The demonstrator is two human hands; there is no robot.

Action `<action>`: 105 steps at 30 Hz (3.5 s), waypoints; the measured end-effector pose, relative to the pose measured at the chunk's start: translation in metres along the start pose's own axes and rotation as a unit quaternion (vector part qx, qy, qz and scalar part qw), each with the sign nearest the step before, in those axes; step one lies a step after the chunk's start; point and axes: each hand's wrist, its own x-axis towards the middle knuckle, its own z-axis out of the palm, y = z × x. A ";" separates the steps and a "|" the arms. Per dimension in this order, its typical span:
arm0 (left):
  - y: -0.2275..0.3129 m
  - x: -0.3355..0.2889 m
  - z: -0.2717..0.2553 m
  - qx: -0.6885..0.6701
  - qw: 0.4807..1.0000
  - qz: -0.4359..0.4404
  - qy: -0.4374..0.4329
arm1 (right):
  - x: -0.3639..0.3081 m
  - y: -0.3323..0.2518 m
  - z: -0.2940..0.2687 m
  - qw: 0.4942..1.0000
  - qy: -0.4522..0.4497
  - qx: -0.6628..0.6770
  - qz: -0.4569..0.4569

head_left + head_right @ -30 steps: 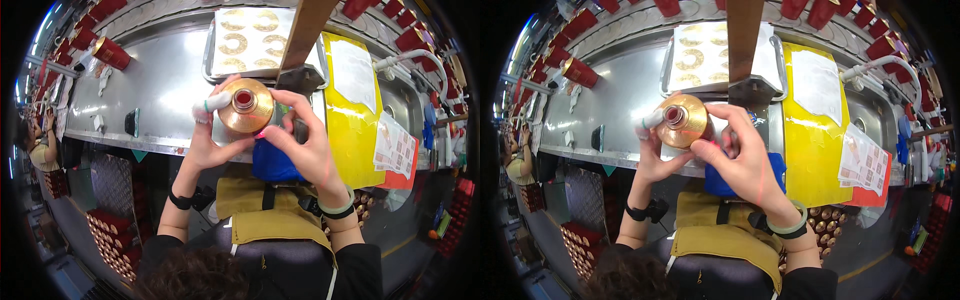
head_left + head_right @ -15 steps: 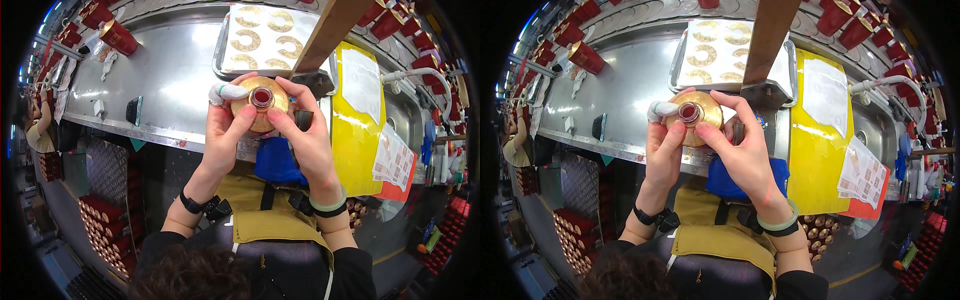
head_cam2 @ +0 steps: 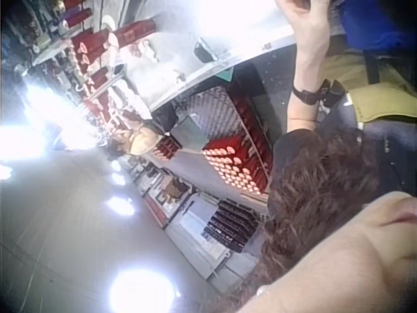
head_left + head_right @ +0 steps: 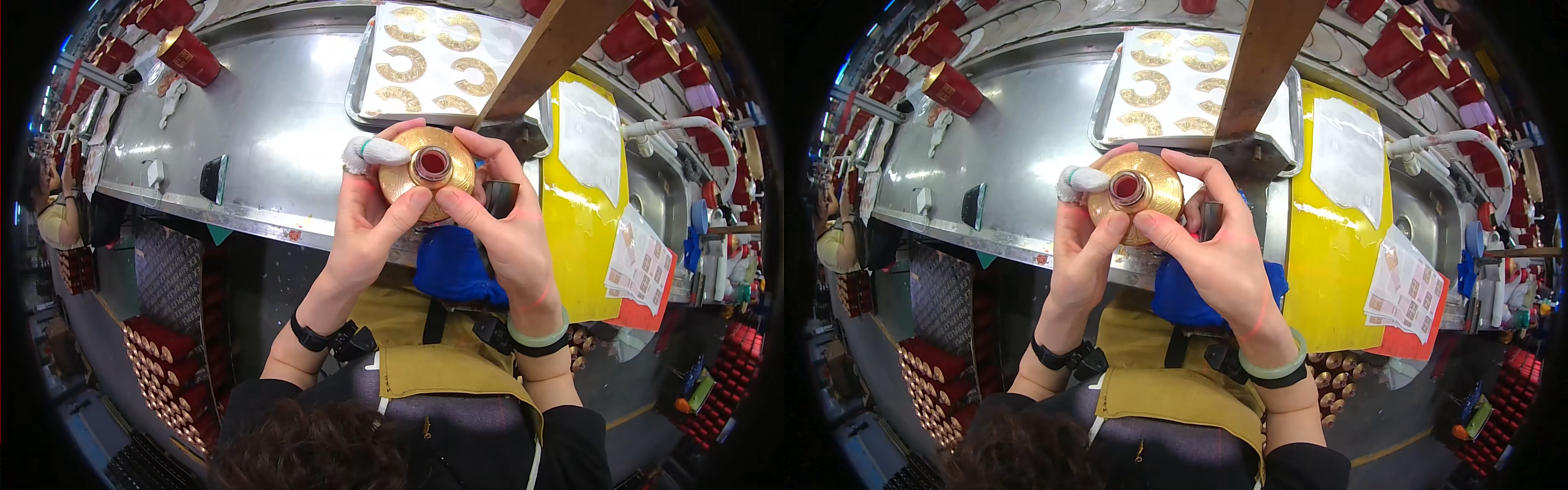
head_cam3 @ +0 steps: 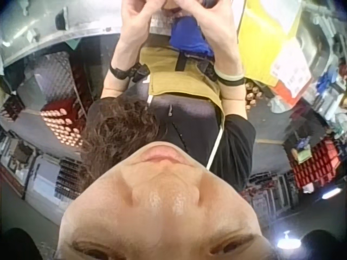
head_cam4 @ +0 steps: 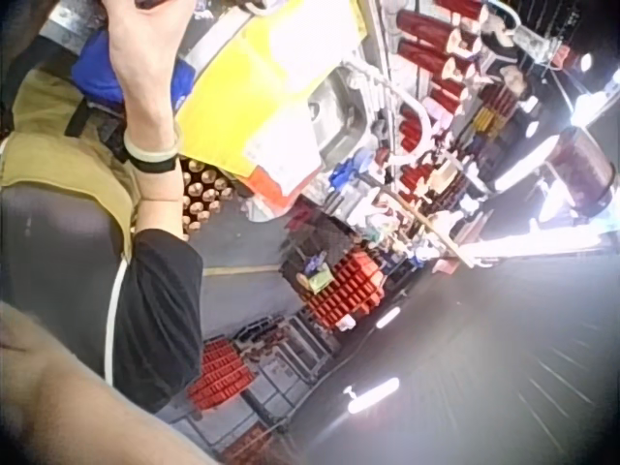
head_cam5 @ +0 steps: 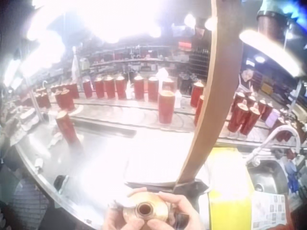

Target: The worker is applying decorative labels and polishing the surface of red and gold liquor bottles on an assembly line.

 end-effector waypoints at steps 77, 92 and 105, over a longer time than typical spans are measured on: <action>-0.016 0.001 -0.008 0.064 0.992 0.103 0.040 | -0.004 0.005 0.030 0.988 0.054 -0.090 -0.117; -0.011 0.001 0.004 0.129 0.987 0.087 0.027 | -0.009 -0.009 -0.014 0.997 -0.069 -0.043 -0.003; -0.044 -0.010 0.004 0.547 0.785 0.278 0.087 | 0.001 -0.036 -0.050 0.964 -0.061 -0.210 -0.151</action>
